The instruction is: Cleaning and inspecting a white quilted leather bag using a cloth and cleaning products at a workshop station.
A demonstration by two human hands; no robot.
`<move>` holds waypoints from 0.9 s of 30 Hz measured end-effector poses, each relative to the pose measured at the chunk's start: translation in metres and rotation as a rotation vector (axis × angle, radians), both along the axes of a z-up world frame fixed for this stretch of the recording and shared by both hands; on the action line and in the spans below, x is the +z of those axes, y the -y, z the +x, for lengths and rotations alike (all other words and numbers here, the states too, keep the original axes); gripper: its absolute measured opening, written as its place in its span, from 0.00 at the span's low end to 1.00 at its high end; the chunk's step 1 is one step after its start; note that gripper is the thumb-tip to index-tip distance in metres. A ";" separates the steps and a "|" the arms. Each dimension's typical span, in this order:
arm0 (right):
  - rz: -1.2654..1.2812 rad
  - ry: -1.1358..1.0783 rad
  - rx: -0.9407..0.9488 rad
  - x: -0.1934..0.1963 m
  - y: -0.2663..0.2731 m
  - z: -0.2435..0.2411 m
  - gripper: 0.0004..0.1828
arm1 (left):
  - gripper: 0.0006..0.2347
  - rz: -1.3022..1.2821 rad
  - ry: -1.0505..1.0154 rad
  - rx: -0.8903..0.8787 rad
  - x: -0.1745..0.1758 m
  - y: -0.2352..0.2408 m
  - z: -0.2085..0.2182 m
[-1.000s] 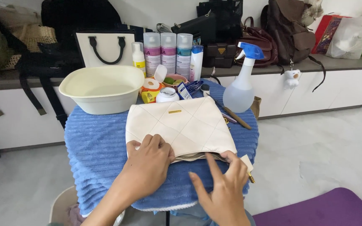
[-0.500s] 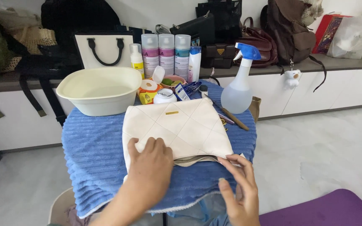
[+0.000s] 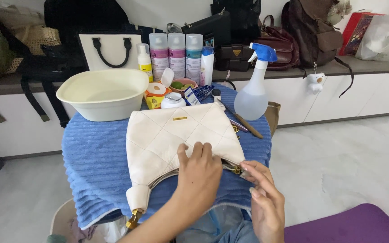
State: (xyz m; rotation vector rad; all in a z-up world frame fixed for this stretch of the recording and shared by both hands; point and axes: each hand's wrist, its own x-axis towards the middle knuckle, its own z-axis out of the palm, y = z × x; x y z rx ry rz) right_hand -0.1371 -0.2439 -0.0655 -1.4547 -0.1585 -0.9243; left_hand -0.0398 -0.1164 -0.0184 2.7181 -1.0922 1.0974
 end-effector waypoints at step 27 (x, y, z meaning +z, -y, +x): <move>-1.093 0.114 -0.591 0.024 -0.008 0.031 0.26 | 0.06 -0.146 -0.198 -0.198 0.025 -0.019 0.028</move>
